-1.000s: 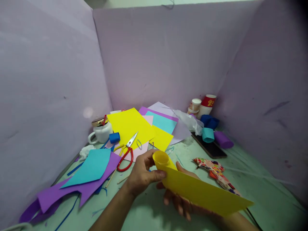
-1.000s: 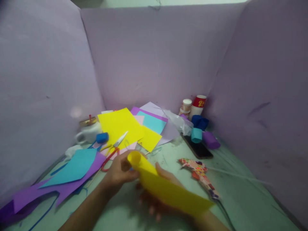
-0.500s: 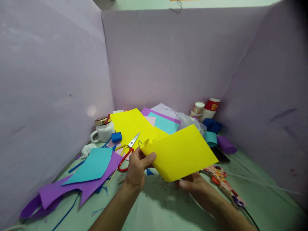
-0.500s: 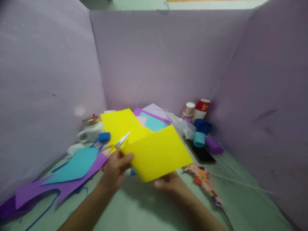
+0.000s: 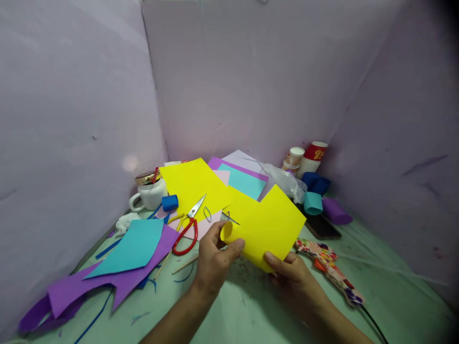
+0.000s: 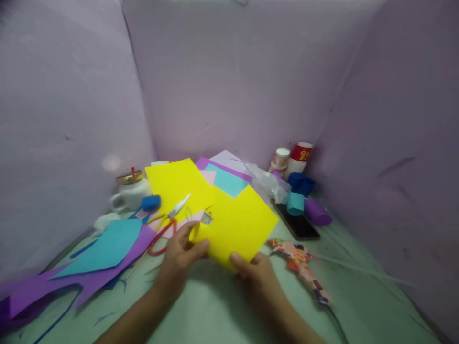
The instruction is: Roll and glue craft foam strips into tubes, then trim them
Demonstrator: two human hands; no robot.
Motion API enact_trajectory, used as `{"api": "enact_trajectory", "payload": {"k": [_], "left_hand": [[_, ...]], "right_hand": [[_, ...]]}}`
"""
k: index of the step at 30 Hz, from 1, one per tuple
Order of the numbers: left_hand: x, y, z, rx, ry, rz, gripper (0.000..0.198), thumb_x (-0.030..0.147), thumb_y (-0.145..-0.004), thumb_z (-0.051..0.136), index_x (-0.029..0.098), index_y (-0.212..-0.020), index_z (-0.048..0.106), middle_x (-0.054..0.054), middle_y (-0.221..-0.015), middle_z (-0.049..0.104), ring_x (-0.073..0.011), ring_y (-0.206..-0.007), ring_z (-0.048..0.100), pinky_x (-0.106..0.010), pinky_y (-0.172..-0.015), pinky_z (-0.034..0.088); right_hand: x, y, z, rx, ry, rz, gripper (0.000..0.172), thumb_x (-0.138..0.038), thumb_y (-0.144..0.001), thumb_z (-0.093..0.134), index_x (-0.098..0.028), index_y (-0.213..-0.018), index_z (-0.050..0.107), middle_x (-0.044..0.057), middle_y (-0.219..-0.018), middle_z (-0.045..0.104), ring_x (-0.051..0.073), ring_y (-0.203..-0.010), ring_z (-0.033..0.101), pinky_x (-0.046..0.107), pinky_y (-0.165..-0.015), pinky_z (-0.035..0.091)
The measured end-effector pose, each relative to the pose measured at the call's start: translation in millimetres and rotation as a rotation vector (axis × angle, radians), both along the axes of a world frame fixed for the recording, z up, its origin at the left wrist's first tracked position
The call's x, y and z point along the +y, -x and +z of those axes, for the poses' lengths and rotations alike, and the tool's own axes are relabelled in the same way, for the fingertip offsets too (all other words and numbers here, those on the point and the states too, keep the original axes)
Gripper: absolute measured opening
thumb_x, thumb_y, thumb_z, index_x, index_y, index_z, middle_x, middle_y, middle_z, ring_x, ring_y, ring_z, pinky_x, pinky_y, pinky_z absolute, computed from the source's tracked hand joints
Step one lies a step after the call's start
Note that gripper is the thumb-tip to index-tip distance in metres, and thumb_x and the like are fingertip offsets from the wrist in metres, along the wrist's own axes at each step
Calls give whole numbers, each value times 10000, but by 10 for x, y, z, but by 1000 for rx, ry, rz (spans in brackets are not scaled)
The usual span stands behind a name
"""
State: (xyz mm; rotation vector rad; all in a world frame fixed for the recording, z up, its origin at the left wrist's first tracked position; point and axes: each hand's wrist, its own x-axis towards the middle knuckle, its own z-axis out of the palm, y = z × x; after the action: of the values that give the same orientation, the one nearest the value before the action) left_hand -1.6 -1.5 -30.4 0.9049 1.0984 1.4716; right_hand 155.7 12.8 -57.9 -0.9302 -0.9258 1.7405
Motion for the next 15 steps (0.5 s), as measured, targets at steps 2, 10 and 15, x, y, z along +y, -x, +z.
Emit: {"api": "enact_trajectory", "payload": {"k": [2,10,15], "left_hand": [[-5,5,23,27,-7,7,374,286,-636,734,177,-969,601,-33,-894,675,-214,-799,631,-277,-637,537],[1,-2,11,67,9,-24,364,325,-657,708,166,-967,601,-26,-823,657,-209,-746,623,-300,-608,543],[16,16,42,186,-22,-90,420,346,-661,704,172,-1027,598,-67,-951,681,-244,-848,645,-319,-706,534]], "right_hand": [[-4,-4,7,-14,-6,-25,444,-342,-633,781,-132,-1016,702,108,-886,735,234,-676,647,302,-586,475],[-59,23,50,-16,-6,-20,497,-343,-620,781,-139,-1060,673,96,-874,719,171,-572,578,229,-405,385],[-53,50,124,108,95,-51,568,-241,-629,752,-168,-1174,611,98,-916,705,200,-638,613,222,-364,387]]}}
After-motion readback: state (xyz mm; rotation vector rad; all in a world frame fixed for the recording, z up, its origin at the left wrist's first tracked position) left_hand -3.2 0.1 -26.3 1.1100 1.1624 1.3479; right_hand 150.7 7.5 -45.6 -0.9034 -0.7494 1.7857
